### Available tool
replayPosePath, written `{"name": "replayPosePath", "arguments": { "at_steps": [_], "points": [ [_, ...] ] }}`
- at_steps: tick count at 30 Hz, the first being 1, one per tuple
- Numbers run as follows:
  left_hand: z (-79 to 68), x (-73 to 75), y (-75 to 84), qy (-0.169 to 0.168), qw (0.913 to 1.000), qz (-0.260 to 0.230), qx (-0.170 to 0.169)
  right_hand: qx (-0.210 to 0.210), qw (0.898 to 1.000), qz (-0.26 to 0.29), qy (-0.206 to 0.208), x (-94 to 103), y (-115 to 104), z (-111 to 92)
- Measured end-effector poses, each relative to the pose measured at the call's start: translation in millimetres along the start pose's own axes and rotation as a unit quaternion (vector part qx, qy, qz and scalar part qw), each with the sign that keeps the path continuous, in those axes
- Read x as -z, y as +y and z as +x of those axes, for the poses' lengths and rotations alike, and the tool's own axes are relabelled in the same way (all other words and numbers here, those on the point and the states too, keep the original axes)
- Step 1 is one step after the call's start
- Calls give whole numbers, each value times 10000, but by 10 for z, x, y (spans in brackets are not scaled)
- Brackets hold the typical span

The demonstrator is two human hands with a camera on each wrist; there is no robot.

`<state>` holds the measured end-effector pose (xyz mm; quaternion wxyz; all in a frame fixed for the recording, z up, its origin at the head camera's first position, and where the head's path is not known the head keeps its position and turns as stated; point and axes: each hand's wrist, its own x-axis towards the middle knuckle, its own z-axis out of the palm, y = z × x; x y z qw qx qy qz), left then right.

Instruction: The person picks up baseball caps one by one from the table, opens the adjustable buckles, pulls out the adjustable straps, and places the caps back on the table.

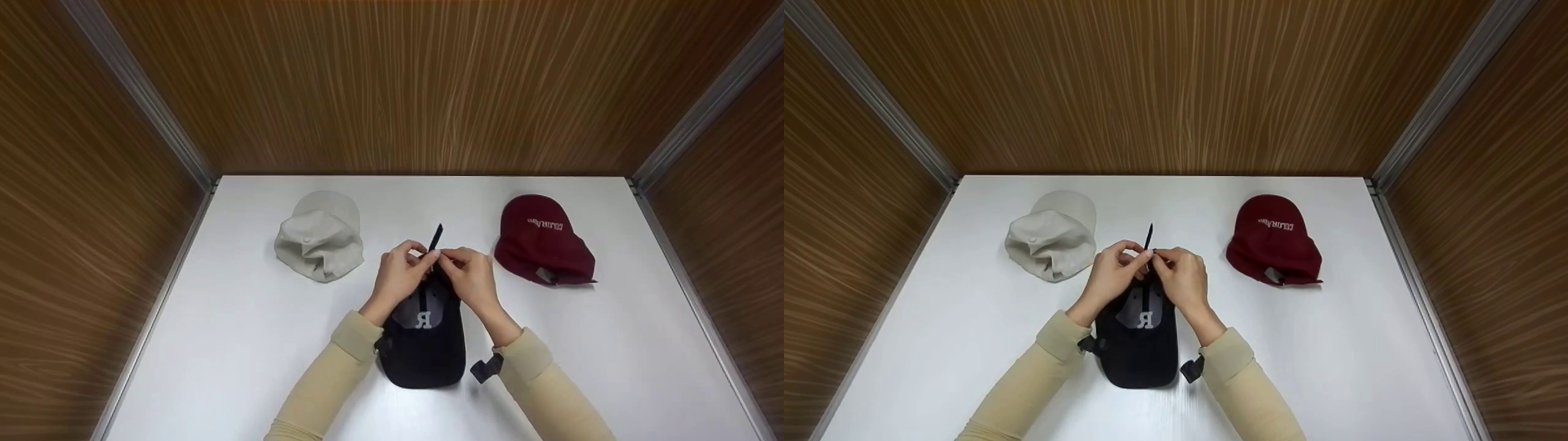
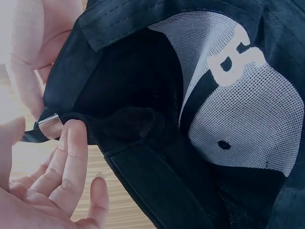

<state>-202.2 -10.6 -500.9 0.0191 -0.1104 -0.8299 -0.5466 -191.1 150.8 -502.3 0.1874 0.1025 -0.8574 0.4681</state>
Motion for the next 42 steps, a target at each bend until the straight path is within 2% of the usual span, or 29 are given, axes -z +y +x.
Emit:
{"name": "replayPosePath", "arguments": {
  "at_steps": [6,15,22,27,30,35,42],
  "points": [
    [19,7,-39,97,9999,-62,7,102,9999,15,-22,-11,46,-5],
    [40,52,-104,326,9990,-177,-237,234,9996,-43,-148,-3,63,-10],
    [63,99,-96,543,9985,-40,-109,468,9979,-157,-412,-23,64,-37],
    [85,148,-135,768,9968,-202,5,474,9978,-110,-445,-22,94,-57],
    [95,190,-152,859,9961,-193,-42,461,9975,-116,-526,-16,119,-61],
    [92,225,-165,677,9975,-130,-135,455,9960,-174,-756,-11,130,-66],
    [79,234,-190,507,9984,-226,-89,441,9955,-96,-832,-28,143,-69]
  ]
}}
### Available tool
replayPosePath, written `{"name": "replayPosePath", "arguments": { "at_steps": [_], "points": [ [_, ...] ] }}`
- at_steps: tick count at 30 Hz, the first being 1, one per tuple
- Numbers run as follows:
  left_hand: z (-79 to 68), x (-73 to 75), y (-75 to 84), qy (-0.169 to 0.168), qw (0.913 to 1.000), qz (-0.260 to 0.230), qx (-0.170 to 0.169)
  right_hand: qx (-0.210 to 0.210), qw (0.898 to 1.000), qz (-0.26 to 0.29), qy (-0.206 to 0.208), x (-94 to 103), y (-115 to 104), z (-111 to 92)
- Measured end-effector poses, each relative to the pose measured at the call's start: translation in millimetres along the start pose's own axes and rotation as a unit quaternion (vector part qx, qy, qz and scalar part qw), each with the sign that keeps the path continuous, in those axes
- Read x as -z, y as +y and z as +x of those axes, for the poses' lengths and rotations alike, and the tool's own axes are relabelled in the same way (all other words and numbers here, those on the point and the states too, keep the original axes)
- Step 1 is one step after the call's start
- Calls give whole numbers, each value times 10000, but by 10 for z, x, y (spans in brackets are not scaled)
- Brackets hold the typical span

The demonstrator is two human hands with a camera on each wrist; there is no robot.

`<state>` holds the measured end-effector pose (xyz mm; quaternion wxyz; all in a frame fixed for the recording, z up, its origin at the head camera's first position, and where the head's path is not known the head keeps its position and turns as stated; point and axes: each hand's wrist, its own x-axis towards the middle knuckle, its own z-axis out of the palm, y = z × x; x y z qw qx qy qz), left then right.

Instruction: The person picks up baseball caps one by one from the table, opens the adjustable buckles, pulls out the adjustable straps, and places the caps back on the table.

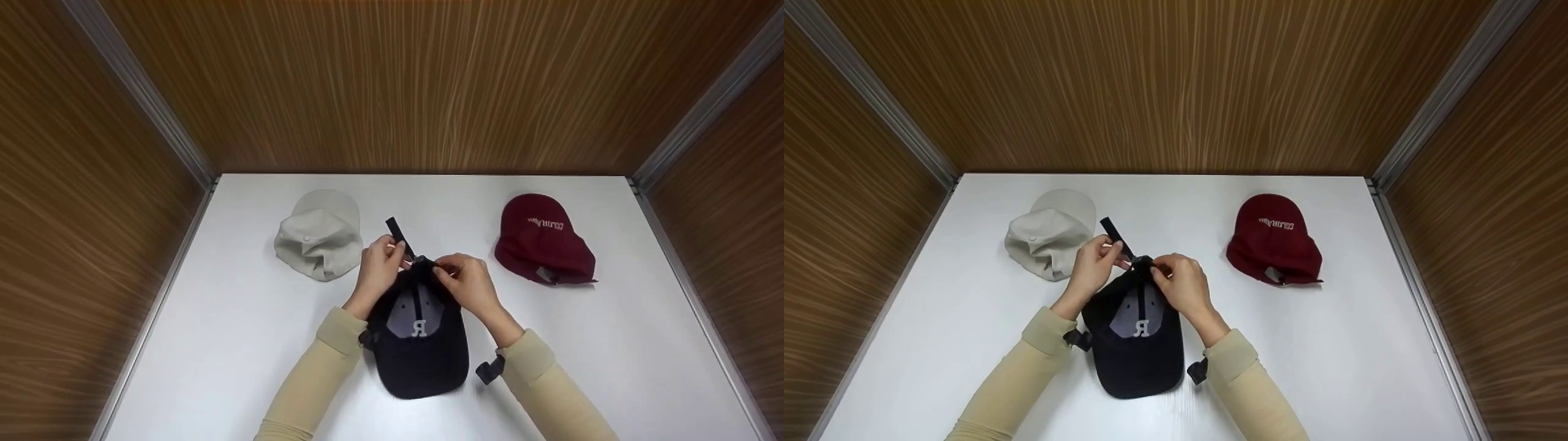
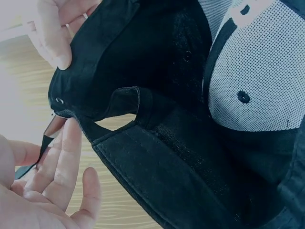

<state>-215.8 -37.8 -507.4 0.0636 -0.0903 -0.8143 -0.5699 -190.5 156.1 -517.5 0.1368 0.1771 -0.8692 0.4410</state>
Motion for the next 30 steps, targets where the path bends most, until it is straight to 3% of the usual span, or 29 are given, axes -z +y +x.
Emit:
{"name": "replayPosePath", "arguments": {
  "at_steps": [13,21,25,30],
  "points": [
    [21,-40,-47,-267,9988,-340,210,940,9949,-303,-191,-50,56,61],
    [37,-56,-55,-458,9976,-467,238,1590,9787,-1294,95,-83,74,87],
    [15,-42,-58,-523,9981,-222,216,1594,9757,-1483,233,-88,87,97],
    [-32,-14,-69,-706,9967,355,-201,1312,9804,-1408,413,-79,111,94]
  ]
}}
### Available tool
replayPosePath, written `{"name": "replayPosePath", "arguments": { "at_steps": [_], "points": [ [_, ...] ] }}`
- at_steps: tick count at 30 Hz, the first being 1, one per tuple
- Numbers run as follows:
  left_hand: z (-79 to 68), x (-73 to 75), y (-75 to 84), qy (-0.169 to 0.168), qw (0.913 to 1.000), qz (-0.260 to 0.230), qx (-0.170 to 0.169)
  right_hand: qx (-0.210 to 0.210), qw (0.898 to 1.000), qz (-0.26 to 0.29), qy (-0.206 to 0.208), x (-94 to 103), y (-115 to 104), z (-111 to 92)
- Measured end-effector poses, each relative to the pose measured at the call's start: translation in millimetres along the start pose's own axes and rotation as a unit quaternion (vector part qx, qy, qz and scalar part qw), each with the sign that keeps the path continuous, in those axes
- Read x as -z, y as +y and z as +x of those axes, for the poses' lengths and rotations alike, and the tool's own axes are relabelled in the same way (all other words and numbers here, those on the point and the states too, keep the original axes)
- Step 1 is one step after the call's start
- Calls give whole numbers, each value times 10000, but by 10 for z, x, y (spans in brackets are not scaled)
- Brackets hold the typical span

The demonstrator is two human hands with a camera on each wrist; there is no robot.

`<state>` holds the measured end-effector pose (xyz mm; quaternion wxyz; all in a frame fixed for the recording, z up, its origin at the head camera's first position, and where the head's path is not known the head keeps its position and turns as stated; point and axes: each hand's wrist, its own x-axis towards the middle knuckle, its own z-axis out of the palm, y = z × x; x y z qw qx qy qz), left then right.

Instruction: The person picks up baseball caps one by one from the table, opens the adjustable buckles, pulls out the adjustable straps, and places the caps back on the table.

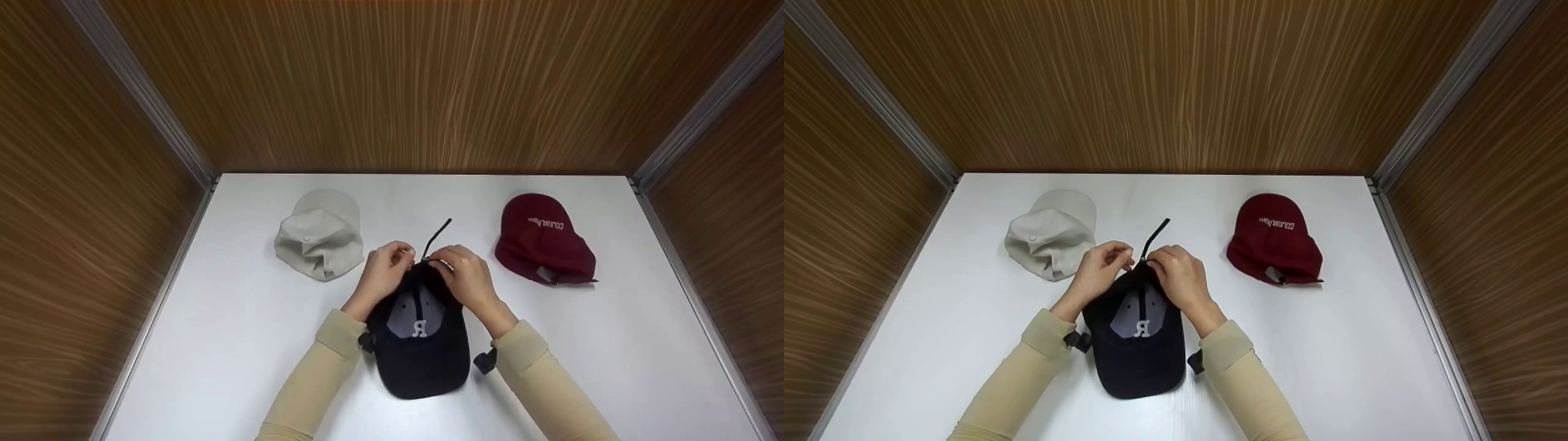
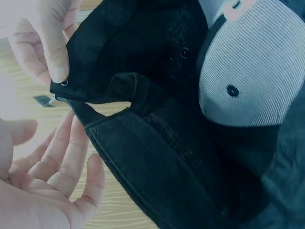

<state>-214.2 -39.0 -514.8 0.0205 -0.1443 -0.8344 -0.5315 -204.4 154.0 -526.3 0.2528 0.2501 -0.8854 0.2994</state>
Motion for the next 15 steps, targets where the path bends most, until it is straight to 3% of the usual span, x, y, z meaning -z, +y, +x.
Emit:
{"name": "replayPosePath", "arguments": {
  "at_steps": [7,15],
  "points": [
    [-68,-21,9,-345,9924,1060,-528,-225,9997,-100,-62,8,20,-17],
    [-86,-43,-39,-39,9747,2093,-779,-308,9986,-330,-280,21,17,-27]
  ]
}}
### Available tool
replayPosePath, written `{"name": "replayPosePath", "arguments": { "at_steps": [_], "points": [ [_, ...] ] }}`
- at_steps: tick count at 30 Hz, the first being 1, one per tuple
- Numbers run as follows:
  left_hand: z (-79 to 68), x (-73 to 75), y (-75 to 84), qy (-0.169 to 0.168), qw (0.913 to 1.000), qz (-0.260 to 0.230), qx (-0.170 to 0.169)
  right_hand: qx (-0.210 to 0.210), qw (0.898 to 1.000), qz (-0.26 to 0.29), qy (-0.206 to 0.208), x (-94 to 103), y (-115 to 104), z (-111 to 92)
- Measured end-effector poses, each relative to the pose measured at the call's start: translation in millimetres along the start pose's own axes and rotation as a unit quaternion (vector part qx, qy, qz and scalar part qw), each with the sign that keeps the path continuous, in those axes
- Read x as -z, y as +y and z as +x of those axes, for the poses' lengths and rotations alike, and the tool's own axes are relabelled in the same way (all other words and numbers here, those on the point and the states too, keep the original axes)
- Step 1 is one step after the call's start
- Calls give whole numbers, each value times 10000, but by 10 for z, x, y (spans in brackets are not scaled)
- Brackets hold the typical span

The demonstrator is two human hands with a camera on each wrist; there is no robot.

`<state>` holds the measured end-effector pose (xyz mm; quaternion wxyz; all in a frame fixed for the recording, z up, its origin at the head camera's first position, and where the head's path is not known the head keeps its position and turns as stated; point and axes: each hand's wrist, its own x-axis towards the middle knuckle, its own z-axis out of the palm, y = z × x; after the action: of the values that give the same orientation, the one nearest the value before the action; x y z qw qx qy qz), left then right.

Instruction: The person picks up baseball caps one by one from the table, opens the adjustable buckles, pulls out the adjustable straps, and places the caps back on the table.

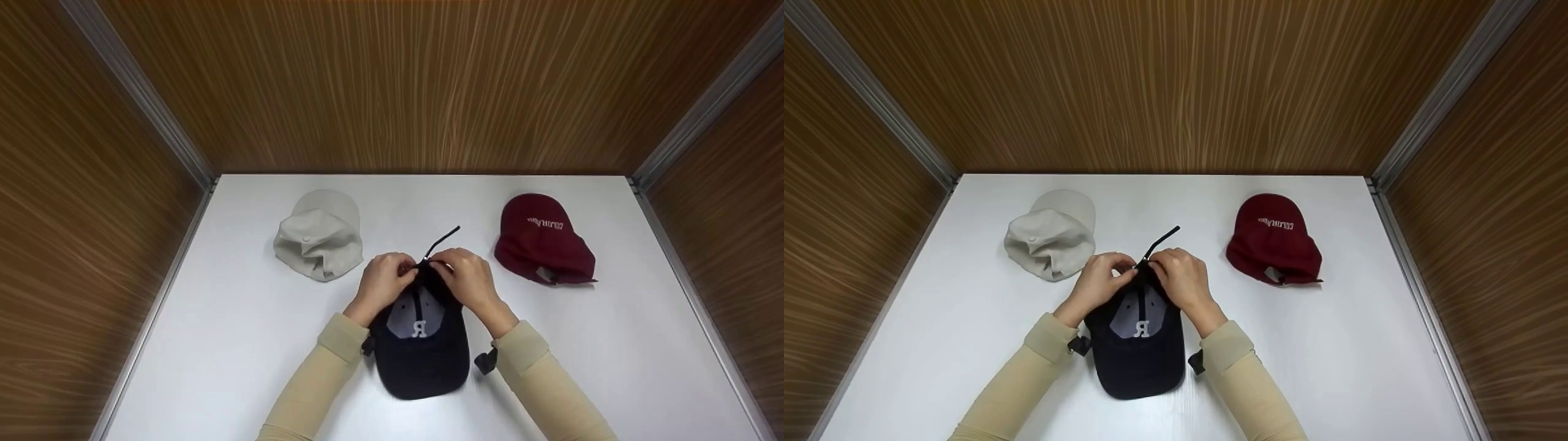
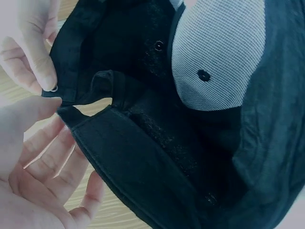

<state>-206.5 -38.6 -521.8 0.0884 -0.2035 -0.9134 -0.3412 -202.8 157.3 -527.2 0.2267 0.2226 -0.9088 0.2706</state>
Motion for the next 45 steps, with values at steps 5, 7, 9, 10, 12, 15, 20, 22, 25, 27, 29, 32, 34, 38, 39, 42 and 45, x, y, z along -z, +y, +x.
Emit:
{"name": "replayPosePath", "arguments": {
  "at_steps": [5,7,9,10,12,15,20,22,25,27,29,32,34,38,39,42,45],
  "points": [
    [-3,-20,-33,114,9996,236,-91,67,9999,-86,-63,0,-2,-5],
    [-4,-23,-36,174,9994,285,-135,106,9999,-111,-65,-1,-4,-5],
    [-5,-20,-35,238,9991,301,-178,132,9998,-148,-60,-2,-6,-5],
    [-5,-17,-34,266,9990,306,-194,137,9998,-163,-52,-2,-6,-5],
    [-7,-9,-33,303,9988,327,-208,134,9997,-209,-13,-4,-4,-6],
    [-15,11,-31,337,9985,356,-231,109,9996,-246,99,-11,8,-13],
    [-23,57,-36,463,9976,394,-320,-2,9991,-257,336,-14,38,-11],
    [-30,74,-44,534,9972,388,-343,-58,9988,-263,402,-11,45,-10],
    [-46,94,-63,617,9969,350,-334,-121,9983,-269,493,-12,55,-13],
    [-57,104,-77,652,9970,290,-310,-130,9980,-278,548,-20,65,-18],
    [-65,111,-93,686,9970,238,-285,-121,9975,-300,626,-28,75,-21],
    [-79,130,-112,774,9965,196,-266,-103,9963,-321,794,-33,90,-25],
    [-85,151,-121,858,9958,186,-245,-125,9951,-333,922,-32,100,-25],
    [-90,210,-131,1015,9947,102,-132,-267,9933,-307,1081,-30,120,-22],
    [-89,223,-135,1045,9945,81,-91,-315,9930,-289,1105,-30,123,-22],
    [-87,251,-150,1112,9938,19,64,-443,9919,-265,1164,-24,123,-26],
    [-85,263,-155,1192,9925,-1,272,-571,9902,-274,1247,-23,130,-33]
  ]
}}
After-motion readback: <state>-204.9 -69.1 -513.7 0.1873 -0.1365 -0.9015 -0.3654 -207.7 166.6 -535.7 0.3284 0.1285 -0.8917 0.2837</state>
